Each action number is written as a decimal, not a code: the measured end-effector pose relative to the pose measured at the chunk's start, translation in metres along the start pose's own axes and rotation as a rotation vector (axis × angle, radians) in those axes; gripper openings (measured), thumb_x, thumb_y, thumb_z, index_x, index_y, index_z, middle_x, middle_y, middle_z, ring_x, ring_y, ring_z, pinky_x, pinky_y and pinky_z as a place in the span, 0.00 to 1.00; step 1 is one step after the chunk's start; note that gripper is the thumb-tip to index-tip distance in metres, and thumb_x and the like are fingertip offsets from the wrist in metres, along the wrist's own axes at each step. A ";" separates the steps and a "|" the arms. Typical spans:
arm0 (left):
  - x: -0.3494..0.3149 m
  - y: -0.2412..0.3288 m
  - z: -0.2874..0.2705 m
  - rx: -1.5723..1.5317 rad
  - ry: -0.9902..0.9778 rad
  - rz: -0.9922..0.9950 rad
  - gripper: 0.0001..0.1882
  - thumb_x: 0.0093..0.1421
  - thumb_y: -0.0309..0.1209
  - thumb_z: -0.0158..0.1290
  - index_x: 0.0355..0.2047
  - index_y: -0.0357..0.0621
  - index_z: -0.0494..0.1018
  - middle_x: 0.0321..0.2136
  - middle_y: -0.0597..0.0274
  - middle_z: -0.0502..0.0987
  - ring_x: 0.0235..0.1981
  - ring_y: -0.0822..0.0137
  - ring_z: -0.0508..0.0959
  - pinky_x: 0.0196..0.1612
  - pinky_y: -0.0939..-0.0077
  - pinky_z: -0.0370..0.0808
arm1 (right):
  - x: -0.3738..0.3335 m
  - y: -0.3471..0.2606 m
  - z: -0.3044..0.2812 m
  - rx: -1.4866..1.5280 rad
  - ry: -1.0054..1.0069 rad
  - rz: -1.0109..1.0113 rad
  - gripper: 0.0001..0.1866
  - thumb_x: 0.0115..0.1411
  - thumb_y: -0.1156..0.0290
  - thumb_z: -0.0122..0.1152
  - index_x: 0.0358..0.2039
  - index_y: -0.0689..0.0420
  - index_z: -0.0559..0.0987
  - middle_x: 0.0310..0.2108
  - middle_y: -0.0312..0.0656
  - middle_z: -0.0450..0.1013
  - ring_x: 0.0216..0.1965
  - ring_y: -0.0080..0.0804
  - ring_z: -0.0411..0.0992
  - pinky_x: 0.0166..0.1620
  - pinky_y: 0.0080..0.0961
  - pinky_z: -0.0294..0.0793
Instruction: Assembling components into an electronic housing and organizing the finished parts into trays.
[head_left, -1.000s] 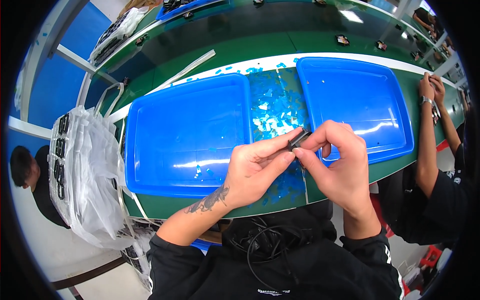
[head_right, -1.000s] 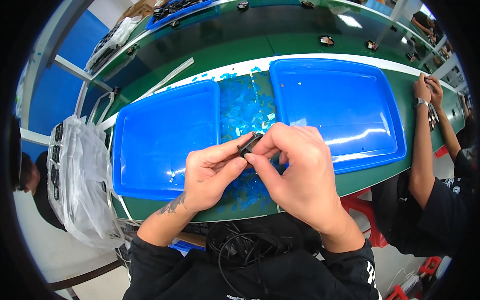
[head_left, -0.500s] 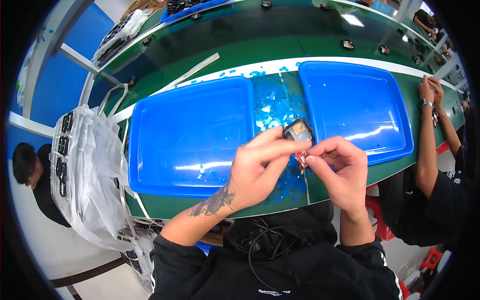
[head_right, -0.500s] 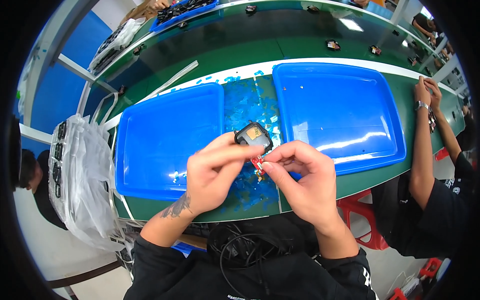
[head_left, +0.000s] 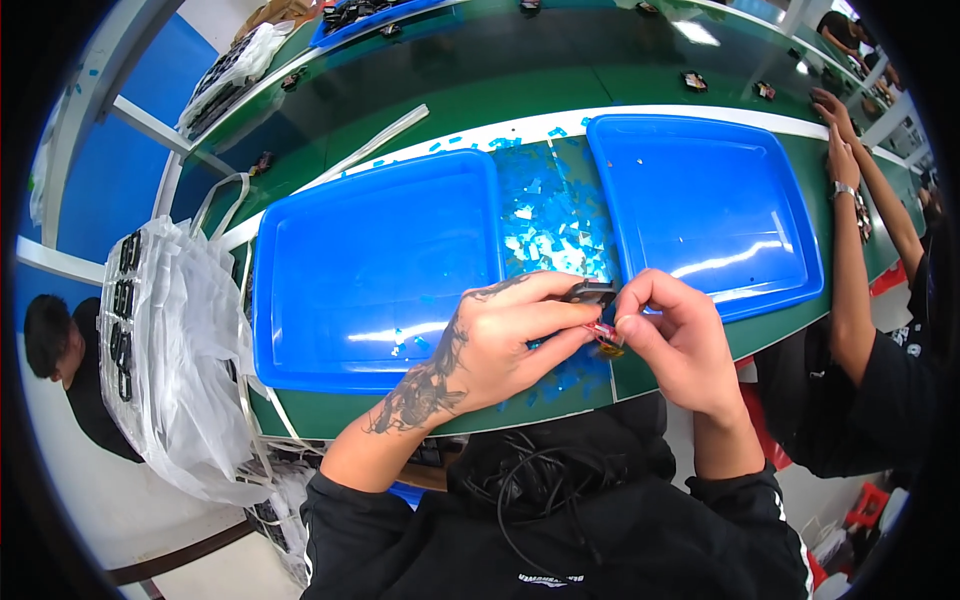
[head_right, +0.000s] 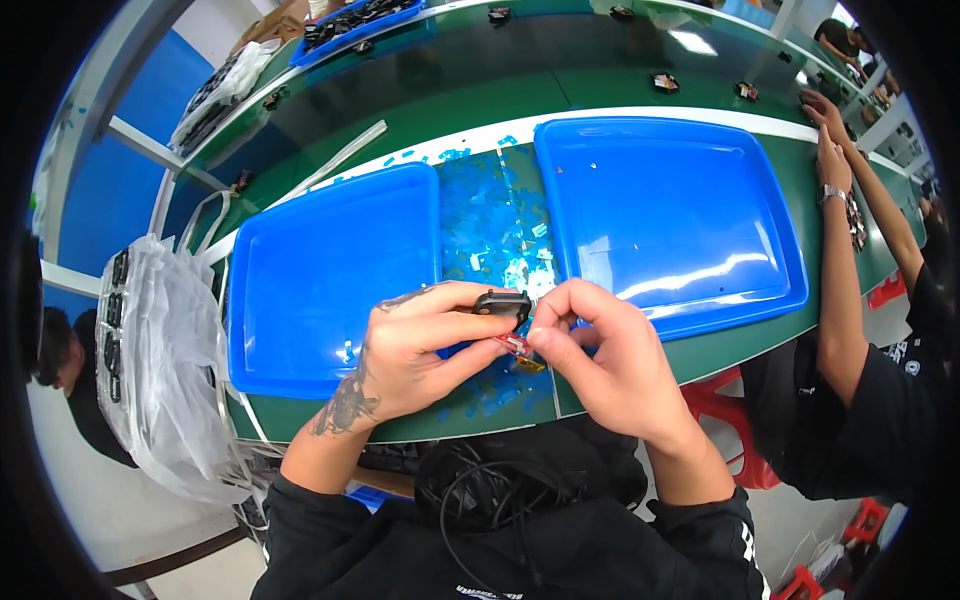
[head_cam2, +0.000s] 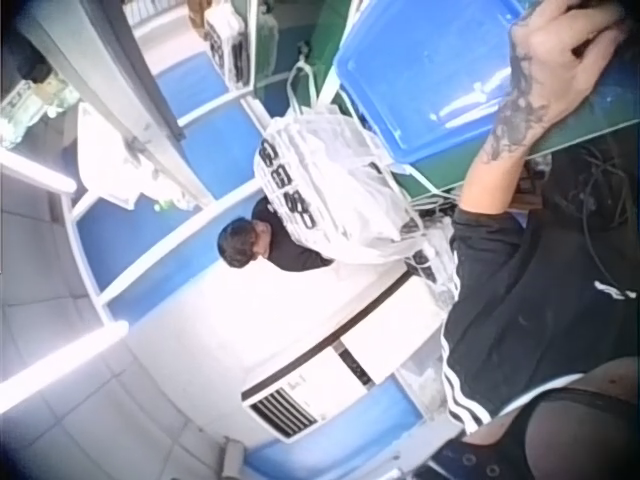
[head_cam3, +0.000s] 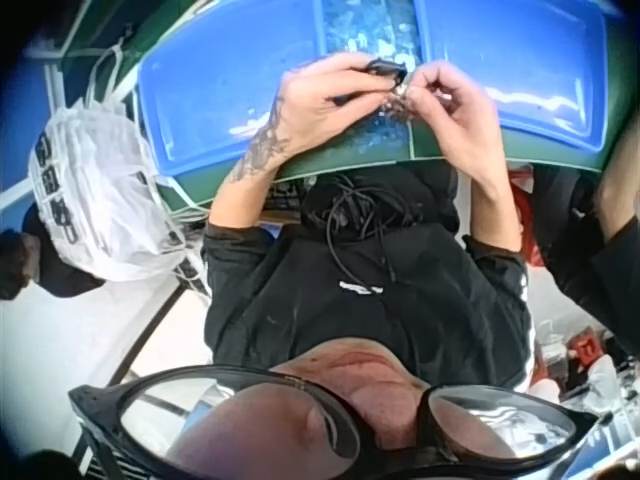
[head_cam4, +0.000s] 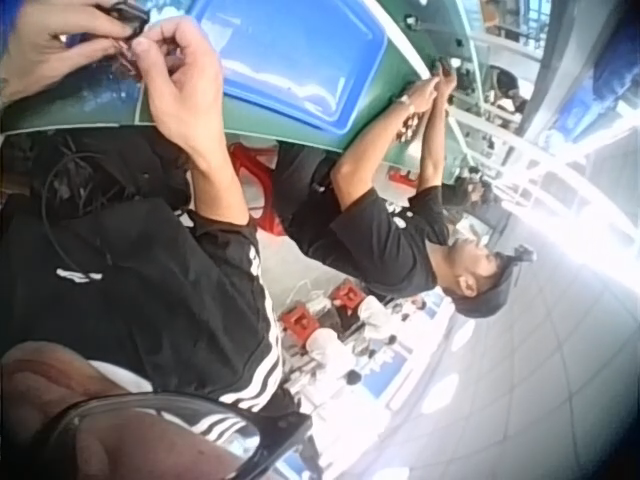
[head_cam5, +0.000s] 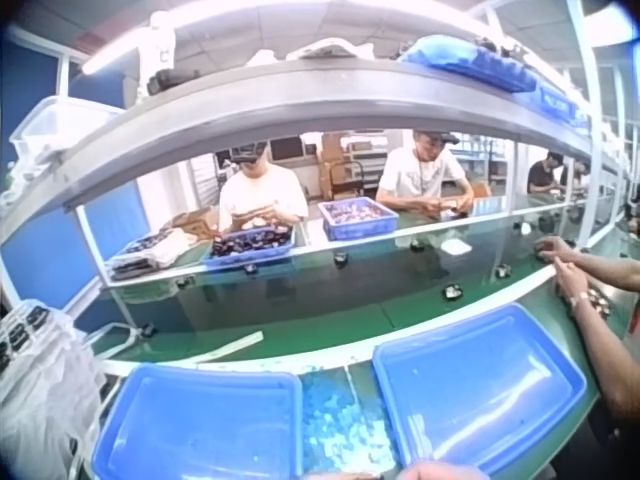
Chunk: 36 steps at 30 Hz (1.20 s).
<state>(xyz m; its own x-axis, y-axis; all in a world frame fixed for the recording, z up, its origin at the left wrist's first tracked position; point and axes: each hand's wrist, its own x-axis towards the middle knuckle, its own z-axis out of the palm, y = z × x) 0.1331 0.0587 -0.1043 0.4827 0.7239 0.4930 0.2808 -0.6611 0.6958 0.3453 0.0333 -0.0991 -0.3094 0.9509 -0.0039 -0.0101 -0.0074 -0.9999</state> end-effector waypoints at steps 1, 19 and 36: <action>0.001 0.003 -0.003 -0.034 -0.028 -0.046 0.10 0.52 0.24 0.63 0.36 0.41 0.80 0.35 0.56 0.79 0.32 0.60 0.81 0.33 0.73 0.79 | 0.000 0.001 -0.002 -0.033 -0.008 -0.002 0.03 0.63 0.77 0.54 0.34 0.63 0.72 0.31 0.36 0.70 0.35 0.17 0.67 0.38 0.17 0.72; -0.006 0.010 0.020 -0.668 0.089 -0.474 0.19 0.61 0.16 0.51 0.53 0.33 0.72 0.52 0.50 0.72 0.49 0.66 0.76 0.51 0.77 0.76 | 0.004 0.014 0.029 0.082 0.366 -0.166 0.13 0.54 0.83 0.64 0.39 0.62 0.71 0.29 0.35 0.73 0.30 0.15 0.71 0.33 0.12 0.68; -0.011 0.016 0.036 -0.815 0.316 -0.514 0.25 0.64 0.18 0.47 0.61 0.42 0.60 0.51 0.50 0.73 0.52 0.66 0.74 0.51 0.76 0.75 | 0.010 0.014 0.040 -0.542 0.377 -0.366 0.23 0.51 0.84 0.63 0.49 0.64 0.70 0.33 0.43 0.70 0.32 0.25 0.71 0.29 0.19 0.77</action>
<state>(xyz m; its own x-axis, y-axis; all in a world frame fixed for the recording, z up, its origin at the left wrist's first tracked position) 0.1619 0.0333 -0.1171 0.1883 0.9798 0.0668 -0.3154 -0.0041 0.9489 0.3043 0.0304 -0.1129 -0.0287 0.9057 0.4230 0.4495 0.3897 -0.8038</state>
